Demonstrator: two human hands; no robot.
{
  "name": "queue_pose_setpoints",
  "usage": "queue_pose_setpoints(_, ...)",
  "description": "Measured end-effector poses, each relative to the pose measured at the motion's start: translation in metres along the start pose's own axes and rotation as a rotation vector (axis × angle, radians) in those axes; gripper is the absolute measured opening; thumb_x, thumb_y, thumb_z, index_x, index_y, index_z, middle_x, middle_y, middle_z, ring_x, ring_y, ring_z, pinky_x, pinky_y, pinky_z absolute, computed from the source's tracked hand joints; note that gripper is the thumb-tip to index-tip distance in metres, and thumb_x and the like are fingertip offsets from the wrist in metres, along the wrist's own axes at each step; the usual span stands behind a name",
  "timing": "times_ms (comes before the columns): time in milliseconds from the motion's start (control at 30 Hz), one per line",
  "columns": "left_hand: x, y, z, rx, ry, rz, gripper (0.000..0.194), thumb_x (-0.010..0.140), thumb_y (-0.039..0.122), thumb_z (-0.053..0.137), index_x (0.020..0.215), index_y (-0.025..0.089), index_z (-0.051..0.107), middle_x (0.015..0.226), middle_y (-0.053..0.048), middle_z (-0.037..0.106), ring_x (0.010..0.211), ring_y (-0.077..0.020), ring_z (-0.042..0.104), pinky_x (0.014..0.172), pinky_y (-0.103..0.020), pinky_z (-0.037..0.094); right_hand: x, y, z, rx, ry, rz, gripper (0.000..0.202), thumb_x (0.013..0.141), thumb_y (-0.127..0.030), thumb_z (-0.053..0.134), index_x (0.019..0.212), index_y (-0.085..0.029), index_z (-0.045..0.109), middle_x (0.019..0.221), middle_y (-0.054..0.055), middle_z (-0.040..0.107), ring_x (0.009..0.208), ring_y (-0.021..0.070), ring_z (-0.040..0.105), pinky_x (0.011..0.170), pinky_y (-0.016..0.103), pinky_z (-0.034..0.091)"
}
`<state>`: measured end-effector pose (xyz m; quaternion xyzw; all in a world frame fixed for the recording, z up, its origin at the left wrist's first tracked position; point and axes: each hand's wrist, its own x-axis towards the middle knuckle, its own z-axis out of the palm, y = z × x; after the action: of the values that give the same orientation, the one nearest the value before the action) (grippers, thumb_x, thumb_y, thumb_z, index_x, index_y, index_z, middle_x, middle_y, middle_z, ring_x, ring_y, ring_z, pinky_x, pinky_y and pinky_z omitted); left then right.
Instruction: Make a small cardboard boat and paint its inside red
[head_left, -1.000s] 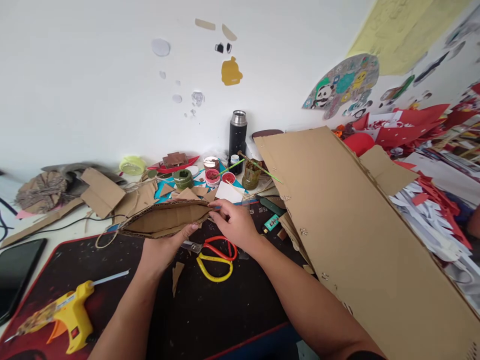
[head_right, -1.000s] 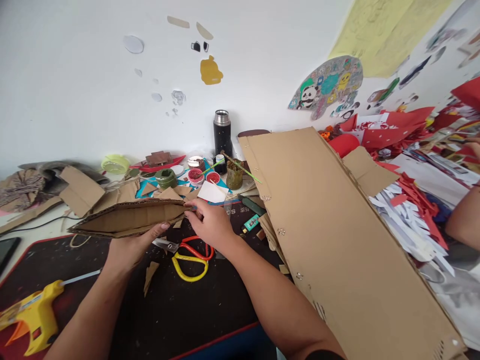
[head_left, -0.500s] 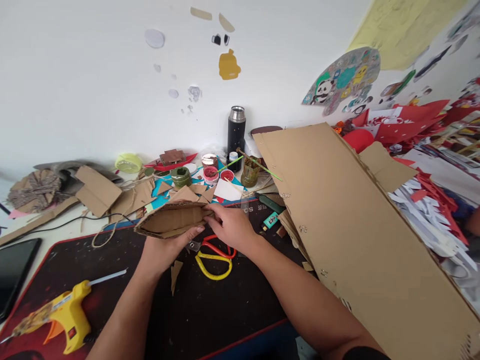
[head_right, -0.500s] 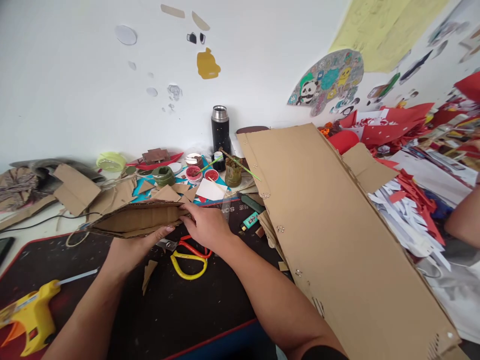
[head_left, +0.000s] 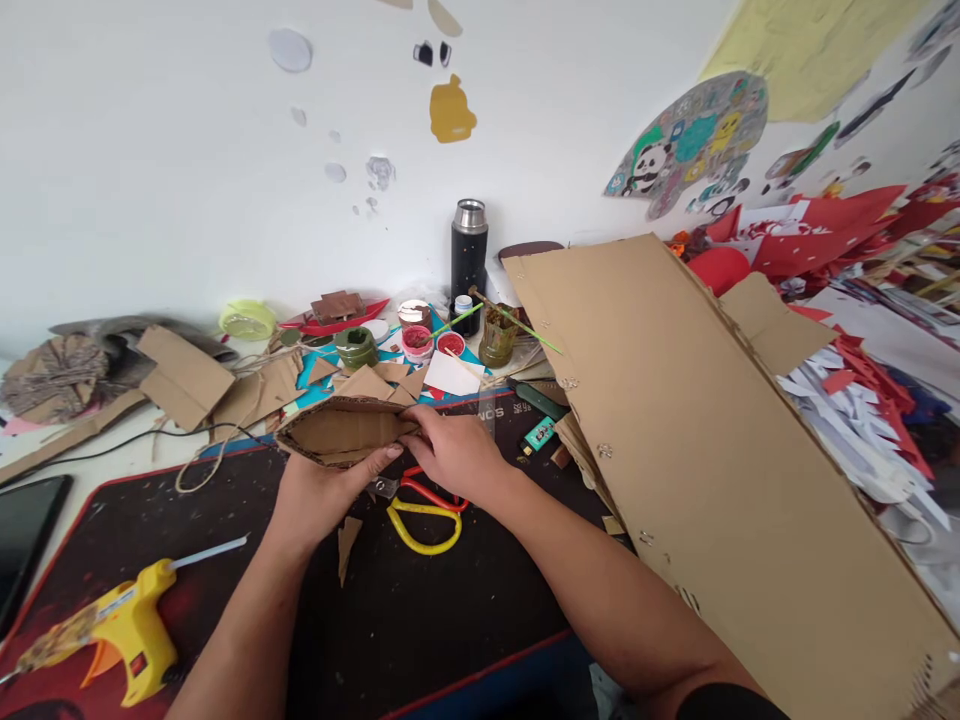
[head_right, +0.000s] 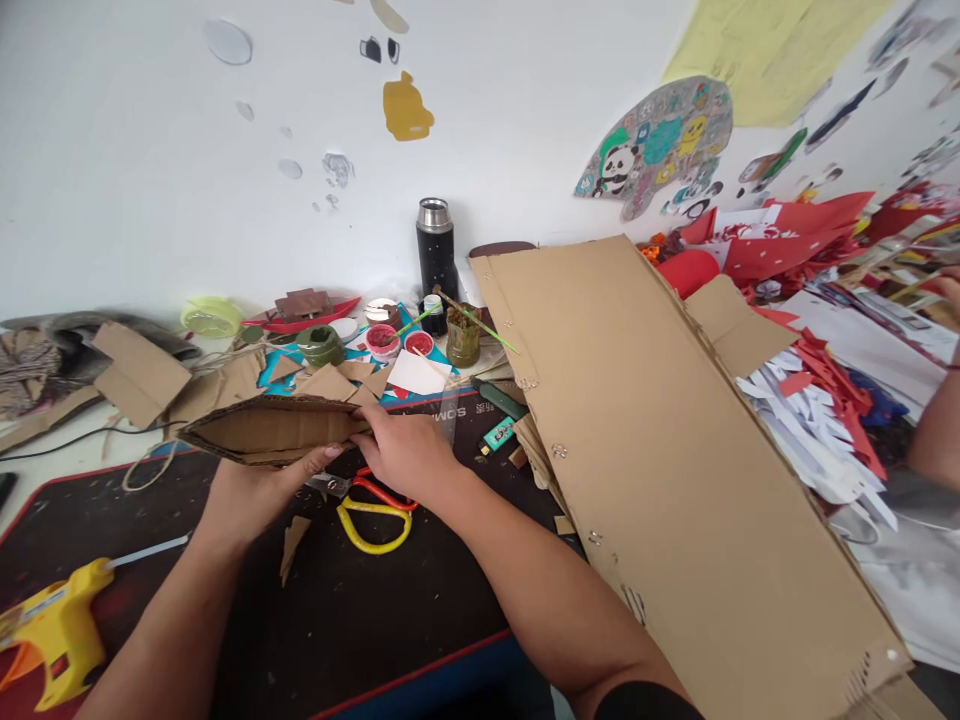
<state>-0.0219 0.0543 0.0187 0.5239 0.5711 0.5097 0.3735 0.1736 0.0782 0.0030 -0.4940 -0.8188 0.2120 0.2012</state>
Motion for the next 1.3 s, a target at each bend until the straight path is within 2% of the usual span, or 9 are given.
queue_pose_setpoints(233,0.000,-0.007,-0.006,0.144,-0.018,0.098,0.042,0.064,0.062,0.096,0.085,0.026,0.087,0.089,-0.010,0.084,0.089,-0.0368,0.079,0.092,-0.048,0.064,0.000,0.001,0.003,0.106,0.022,0.026,0.032,0.108,-0.034,0.067,0.137,-0.023,0.071,0.092,0.008,0.083,0.083,0.0276,0.078,0.074,0.033,0.050)
queue_pose_setpoints(367,0.002,-0.004,-0.009,0.098,0.074,0.058,0.039,0.067,0.061,0.095,0.081,0.027,0.083,0.081,-0.006,0.081,0.083,-0.0338,0.078,0.085,-0.044,0.065,0.000,0.004,0.005,0.405,0.154,0.067,0.021,0.106,-0.037,0.067,0.121,-0.025,0.076,0.078,0.001,0.075,0.072,0.0206,0.069,0.069,0.030,0.044)
queue_pose_setpoints(500,0.003,-0.004,-0.009,-0.064,0.170,-0.053,0.042,0.069,0.059,0.094,0.087,0.023,0.081,0.083,-0.007,0.080,0.077,-0.0308,0.075,0.066,-0.038,0.065,0.002,0.011,0.007,0.717,0.265,0.140,0.027,0.106,-0.049,0.064,0.113,-0.024,0.074,0.062,-0.004,0.057,0.058,0.0171,0.054,0.060,0.029,0.040)
queue_pose_setpoints(633,0.003,-0.009,-0.006,-0.272,0.219,-0.124,0.044,0.074,0.054,0.092,0.100,0.020,0.081,0.095,-0.009,0.081,0.087,-0.0295,0.077,0.069,-0.034,0.064,0.003,0.012,0.011,0.891,0.159,0.166,0.032,0.104,-0.054,0.067,0.114,-0.024,0.070,0.064,-0.005,0.054,0.055,0.0154,0.052,0.052,0.026,0.038)
queue_pose_setpoints(800,0.000,-0.020,0.000,-0.372,0.156,-0.216,0.045,0.076,0.048,0.092,0.107,0.018,0.079,0.102,-0.010,0.081,0.094,-0.0315,0.078,0.080,-0.039,0.065,-0.002,0.002,0.016,0.968,-0.093,0.177,0.032,0.106,-0.048,0.065,0.124,-0.022,0.068,0.076,-0.003,0.066,0.048,0.0112,0.055,0.045,0.023,0.041)
queue_pose_setpoints(933,0.001,-0.024,0.003,-0.373,0.100,-0.261,0.051,0.076,0.050,0.094,0.112,0.017,0.079,0.113,-0.012,0.082,0.106,-0.0338,0.077,0.093,-0.044,0.063,-0.004,-0.001,0.018,0.900,-0.141,0.219,0.028,0.109,-0.043,0.064,0.126,-0.022,0.069,0.062,-0.005,0.064,0.043,0.0108,0.055,0.046,0.021,0.042)
queue_pose_setpoints(1067,0.007,-0.015,0.005,-0.520,0.248,-0.167,0.043,0.081,0.048,0.090,0.114,0.022,0.078,0.120,-0.010,0.081,0.116,-0.0315,0.075,0.103,-0.043,0.059,-0.003,0.001,0.018,0.860,-0.125,0.255,0.024,0.109,-0.040,0.065,0.125,-0.022,0.070,0.060,-0.005,0.064,0.042,0.0110,0.053,0.047,0.022,0.042)
queue_pose_setpoints(1167,0.012,-0.007,0.006,-0.643,0.357,-0.081,0.035,0.082,0.041,0.089,0.112,0.025,0.079,0.123,-0.006,0.079,0.120,-0.0258,0.072,0.107,-0.036,0.055,-0.003,0.001,0.017,0.823,-0.137,0.252,0.021,0.110,-0.037,0.063,0.122,-0.021,0.070,0.060,-0.005,0.065,0.043,0.0118,0.055,0.050,0.023,0.043)
queue_pose_setpoints(1300,0.017,-0.005,0.006,-0.762,0.457,-0.086,0.017,0.083,0.033,0.084,0.097,0.026,0.076,0.108,0.000,0.078,0.105,-0.0176,0.071,0.095,-0.025,0.055,-0.004,-0.003,0.014,0.769,-0.146,0.238,0.018,0.109,-0.036,0.063,0.117,-0.022,0.069,0.062,-0.004,0.066,0.046,0.0132,0.057,0.053,0.024,0.042)
